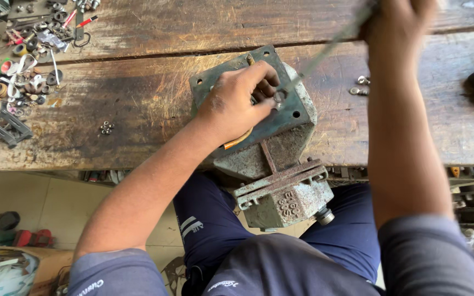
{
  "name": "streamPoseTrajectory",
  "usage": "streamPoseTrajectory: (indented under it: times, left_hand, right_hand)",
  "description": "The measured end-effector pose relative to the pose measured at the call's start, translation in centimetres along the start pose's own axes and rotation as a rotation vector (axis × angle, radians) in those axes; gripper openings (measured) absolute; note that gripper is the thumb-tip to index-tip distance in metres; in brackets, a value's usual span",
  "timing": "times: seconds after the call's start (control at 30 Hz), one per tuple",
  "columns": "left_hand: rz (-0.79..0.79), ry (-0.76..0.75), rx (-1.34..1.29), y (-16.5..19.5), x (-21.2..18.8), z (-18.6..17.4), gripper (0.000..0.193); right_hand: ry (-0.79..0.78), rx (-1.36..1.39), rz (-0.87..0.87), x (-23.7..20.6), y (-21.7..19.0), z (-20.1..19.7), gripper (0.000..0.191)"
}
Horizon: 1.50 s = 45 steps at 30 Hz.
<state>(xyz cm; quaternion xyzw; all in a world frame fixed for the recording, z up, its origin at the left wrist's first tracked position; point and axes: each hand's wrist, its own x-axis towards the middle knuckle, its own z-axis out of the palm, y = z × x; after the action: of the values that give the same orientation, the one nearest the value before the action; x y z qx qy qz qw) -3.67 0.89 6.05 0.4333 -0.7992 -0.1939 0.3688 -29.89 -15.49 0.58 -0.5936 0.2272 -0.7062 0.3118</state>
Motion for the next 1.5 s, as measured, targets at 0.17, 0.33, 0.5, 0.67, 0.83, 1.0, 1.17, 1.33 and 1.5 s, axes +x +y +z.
streamPoseTrajectory:
  times: [0.17,0.33,0.5,0.67,0.83,1.0,1.17,1.33,1.5]
  left_hand:
    - [0.065,0.050,0.216,0.9,0.8,2.1,0.040]
    - [0.299,0.108,0.460,1.0,1.3,1.2,0.025]
    - [0.422,-0.038,0.421,-1.1,2.4,-2.3,0.018]
    - [0.477,-0.015,0.409,-2.1,1.5,-1.2,0.014]
    - [0.463,0.015,0.309,-2.2,0.3,-0.8,0.018]
    - [0.458,0.067,0.231,-2.2,0.2,-0.7,0.024]
    - [0.393,0.034,0.220,-3.0,0.0,-0.5,0.021]
    - [0.380,0.050,0.275,-3.9,-0.1,-0.2,0.021]
    - [0.334,0.051,0.326,-4.5,-0.3,0.1,0.019]
  right_hand:
    - [0.143,0.107,-0.037,-5.2,-4.4,-2.3,0.021]
    - [0.222,0.292,0.159,-10.4,-9.1,-2.5,0.012]
    - [-0.109,-0.258,-0.016,-18.1,-14.9,-0.3,0.009]
    - [-0.352,-0.434,0.006,-21.0,-19.2,2.9,0.021]
    - [-0.437,-0.611,-0.033,-19.3,-21.1,3.9,0.021]
    - [-0.490,-0.625,0.013,-18.1,-22.0,3.5,0.025]
    - [-0.554,-0.725,-0.014,-18.7,-21.7,3.6,0.028]
    - [-0.605,-0.814,-0.087,-19.7,-20.9,5.3,0.042]
    - [-0.694,-0.921,-0.169,-20.3,-20.8,7.7,0.054]
